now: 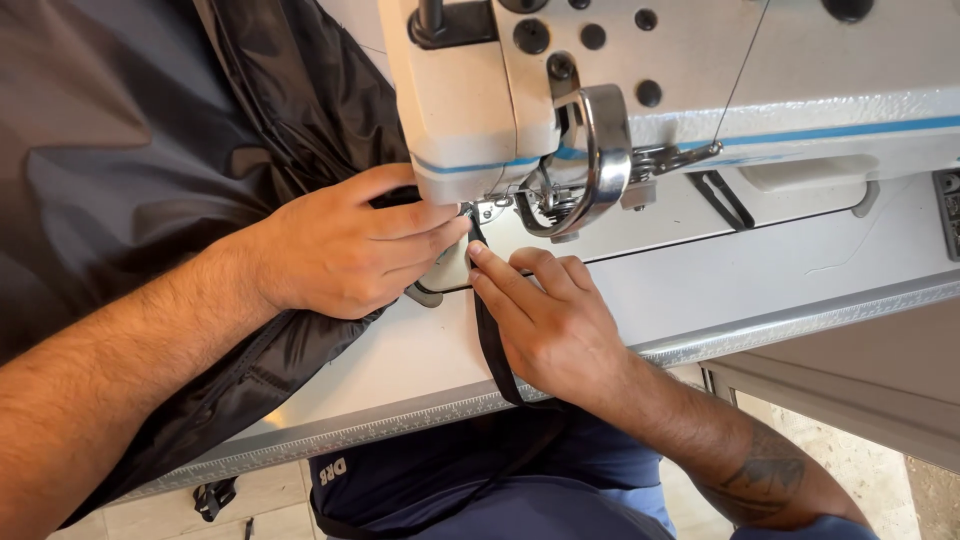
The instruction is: Sewing a black fabric bag using an industrial sewing machine
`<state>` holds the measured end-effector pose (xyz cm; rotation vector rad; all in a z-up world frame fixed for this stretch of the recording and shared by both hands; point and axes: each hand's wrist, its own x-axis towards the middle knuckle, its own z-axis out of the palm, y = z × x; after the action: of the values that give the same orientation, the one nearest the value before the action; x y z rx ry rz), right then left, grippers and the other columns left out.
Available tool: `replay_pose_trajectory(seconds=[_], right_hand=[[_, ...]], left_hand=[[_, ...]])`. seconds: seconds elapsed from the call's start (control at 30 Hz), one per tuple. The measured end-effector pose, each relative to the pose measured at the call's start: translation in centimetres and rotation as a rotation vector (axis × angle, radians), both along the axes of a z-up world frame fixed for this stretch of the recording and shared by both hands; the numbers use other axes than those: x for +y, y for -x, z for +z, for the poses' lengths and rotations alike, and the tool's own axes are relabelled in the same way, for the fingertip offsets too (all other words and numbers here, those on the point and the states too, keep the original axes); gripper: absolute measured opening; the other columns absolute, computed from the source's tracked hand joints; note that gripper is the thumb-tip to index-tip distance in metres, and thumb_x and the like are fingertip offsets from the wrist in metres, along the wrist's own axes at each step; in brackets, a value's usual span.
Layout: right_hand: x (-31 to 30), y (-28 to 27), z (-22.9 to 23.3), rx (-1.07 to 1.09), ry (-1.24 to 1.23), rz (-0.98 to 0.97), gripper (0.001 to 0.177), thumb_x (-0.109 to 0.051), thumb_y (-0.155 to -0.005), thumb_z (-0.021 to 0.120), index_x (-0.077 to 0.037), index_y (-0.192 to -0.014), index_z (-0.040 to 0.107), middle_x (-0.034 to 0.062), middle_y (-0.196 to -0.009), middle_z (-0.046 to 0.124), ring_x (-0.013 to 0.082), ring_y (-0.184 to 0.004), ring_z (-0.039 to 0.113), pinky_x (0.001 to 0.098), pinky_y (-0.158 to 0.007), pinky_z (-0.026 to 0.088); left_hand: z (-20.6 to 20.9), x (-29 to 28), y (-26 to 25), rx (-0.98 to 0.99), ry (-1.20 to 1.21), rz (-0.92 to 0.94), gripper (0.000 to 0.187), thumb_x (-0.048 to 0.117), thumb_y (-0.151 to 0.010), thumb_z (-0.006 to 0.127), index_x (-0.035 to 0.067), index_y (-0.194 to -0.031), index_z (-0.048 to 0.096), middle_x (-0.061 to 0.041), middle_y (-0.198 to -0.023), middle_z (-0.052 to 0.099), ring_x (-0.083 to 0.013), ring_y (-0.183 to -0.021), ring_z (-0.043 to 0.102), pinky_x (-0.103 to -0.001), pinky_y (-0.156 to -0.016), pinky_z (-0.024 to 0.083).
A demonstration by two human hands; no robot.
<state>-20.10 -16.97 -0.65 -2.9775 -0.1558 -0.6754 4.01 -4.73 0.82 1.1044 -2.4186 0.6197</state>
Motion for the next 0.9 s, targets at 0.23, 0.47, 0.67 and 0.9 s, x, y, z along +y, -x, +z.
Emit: replay_pose_trajectory(seconds=[0.23,0.47,0.67,0.9], right_hand=[[0.0,0.1,-0.1,0.004,0.006,0.000,0.035,-0.002,-0.096,0.049,-0.001,-0.121,0.072,0.0089,-0.142,0.063,0.0283,-0.102,0.059,0.0383,-0.076,0.044],[0.1,0.0,0.3,0.072,0.006,0.036,0.041,-0.003,-0.089,0.053,-0.003,-0.126,0.069,0.0091,-0.146,0.061,0.0298,-0.105,0.056,0.0405,-0.078,0.042],[-0.4,0.3,0.6,0.061,0.005,0.048,0.041,-0.005,-0.088,0.054,-0.002,-0.127,0.069,0.0099,-0.143,0.061,0.0297,-0.108,0.057,0.0408,-0.079,0.043],[-0.1,0.0,0.6,0.088,0.010,0.059,0.044,-0.005,-0.087,0.053,-0.005,-0.127,0.069,0.0067,-0.149,0.059,0.0294,-0.108,0.057,0.0416,-0.080,0.042]], left_hand=[[0.5,0.2,0.7,-0.106,-0.061,0.114,0.023,0.011,-0.097,0.046,0.010,-0.109,0.065,-0.006,-0.109,0.066,-0.0244,-0.110,0.061,-0.043,-0.104,0.051],[0.4,1.1,1.6,0.114,-0.188,0.209,0.020,0.003,-0.099,0.053,0.007,-0.115,0.065,-0.005,-0.113,0.069,-0.0272,-0.105,0.060,-0.044,-0.092,0.046],[0.1,0.8,1.9,0.144,-0.195,0.224,0.018,0.002,-0.099,0.052,0.007,-0.111,0.064,-0.003,-0.117,0.071,-0.0268,-0.096,0.058,-0.046,-0.094,0.046],[-1.1,1.2,1.5,0.380,-0.377,0.264,0.055,-0.005,-0.065,0.066,-0.003,-0.120,0.057,-0.015,-0.108,0.070,-0.0341,-0.108,0.056,-0.050,-0.095,0.044]])
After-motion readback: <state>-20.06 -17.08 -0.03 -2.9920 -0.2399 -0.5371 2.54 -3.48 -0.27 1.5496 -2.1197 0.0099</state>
